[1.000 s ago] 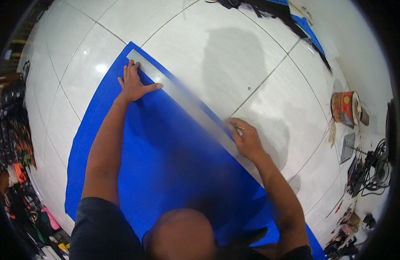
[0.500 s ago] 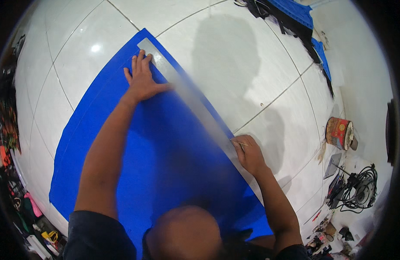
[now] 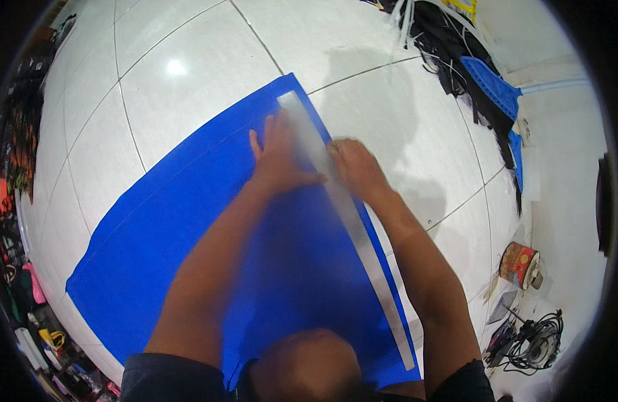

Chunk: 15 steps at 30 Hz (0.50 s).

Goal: The person measures and cuts a large blue fabric sheet laid out on a tiled floor. Using a metal ruler and a cutting tool, the person aligns the ruler to create straight lines and cuts the fabric into sections.

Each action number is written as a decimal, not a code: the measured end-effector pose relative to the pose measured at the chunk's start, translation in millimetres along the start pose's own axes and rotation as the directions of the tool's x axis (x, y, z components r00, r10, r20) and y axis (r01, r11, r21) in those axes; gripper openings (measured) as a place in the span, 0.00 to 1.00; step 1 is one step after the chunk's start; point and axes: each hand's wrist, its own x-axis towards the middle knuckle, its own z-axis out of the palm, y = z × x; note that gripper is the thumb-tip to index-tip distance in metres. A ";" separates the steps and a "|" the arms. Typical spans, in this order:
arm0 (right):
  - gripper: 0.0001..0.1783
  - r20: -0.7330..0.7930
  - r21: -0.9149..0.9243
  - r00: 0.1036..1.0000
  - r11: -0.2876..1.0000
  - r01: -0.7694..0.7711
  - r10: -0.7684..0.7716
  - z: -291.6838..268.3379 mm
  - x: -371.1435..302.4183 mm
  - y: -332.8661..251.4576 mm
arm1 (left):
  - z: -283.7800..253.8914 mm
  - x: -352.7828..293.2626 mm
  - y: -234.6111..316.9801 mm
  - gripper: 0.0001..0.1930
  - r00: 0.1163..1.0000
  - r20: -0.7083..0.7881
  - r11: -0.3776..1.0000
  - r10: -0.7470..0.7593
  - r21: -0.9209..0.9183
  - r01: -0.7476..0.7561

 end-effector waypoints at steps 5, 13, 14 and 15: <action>0.16 -0.055 0.078 0.997 0.996 -0.041 0.045 12.1 86.8 -2.0 | -6.5 -0.9 3.6 0.70 0.999 0.034 0.999 -0.003 -0.051 0.004; 0.18 -0.079 0.150 0.995 0.988 -0.047 0.060 16.1 106.3 -3.2 | -13.2 0.3 8.0 0.70 0.997 0.068 0.999 -0.025 -0.030 0.027; 0.18 -0.081 0.121 0.996 0.992 -0.033 0.043 17.1 107.3 -0.4 | -13.1 0.7 9.3 0.70 0.998 0.060 0.999 -0.025 -0.028 0.026; 0.18 -0.083 0.090 0.996 0.996 -0.022 0.029 18.6 108.7 2.0 | -11.9 0.7 9.8 0.70 0.998 0.053 0.999 -0.022 -0.027 0.023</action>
